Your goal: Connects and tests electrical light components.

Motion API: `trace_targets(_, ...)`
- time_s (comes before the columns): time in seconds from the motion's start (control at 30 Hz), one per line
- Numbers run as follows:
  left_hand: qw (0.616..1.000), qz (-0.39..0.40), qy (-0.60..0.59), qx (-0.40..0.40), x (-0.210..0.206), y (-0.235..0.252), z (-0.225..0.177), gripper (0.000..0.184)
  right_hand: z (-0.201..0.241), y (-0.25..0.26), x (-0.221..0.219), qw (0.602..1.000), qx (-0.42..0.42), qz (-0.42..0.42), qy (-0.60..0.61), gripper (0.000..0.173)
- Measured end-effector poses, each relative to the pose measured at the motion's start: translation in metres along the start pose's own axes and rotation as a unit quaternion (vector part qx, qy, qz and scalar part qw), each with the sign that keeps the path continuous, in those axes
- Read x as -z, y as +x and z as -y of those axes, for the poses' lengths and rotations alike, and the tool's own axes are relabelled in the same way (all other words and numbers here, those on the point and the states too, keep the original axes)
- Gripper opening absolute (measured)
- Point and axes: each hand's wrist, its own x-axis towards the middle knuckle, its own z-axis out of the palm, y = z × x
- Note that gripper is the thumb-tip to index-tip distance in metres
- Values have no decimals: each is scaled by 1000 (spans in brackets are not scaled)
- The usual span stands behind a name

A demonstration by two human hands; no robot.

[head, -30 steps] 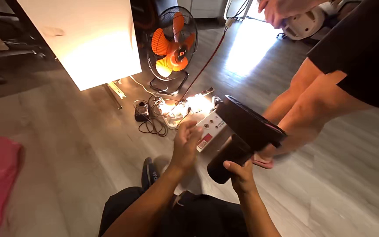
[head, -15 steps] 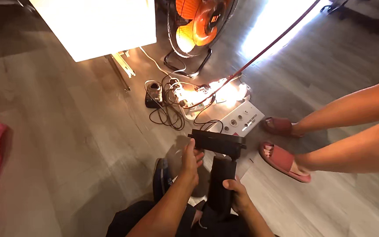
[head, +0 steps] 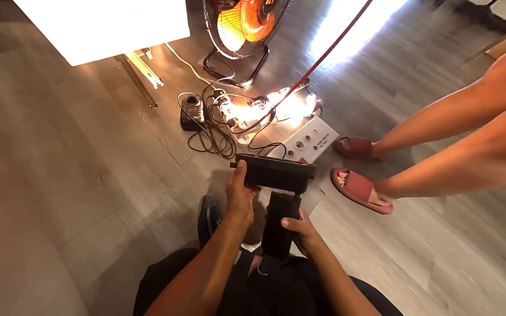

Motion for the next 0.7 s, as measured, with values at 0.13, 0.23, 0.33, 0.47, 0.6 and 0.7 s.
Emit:
trace_targets(0.13,1000,17,-8,14,-2,-8,-11,77,-2,2,1,1000,6,-13,-11,80)
trace_targets(0.23,1000,-2,-6,23,-1,-8,-15,70,-3,1,2,1000,6,-7,-8,81)
trace_targets(0.33,999,30,-12,-12,3,-14,-14,83,-2,2,1,999,32,-7,-37,79)
trace_targets(0.47,997,61,20,-51,2,-18,-16,60,-3,3,7,997,64,5,-45,79)
trace_targets(0.6,996,74,14,-40,1,-15,-22,55,0,0,1,989,105,-16,-99,75)
trace_targets(0.7,988,67,62,-122,4,-12,-18,53,2,-3,-11,976,133,-80,-156,67)
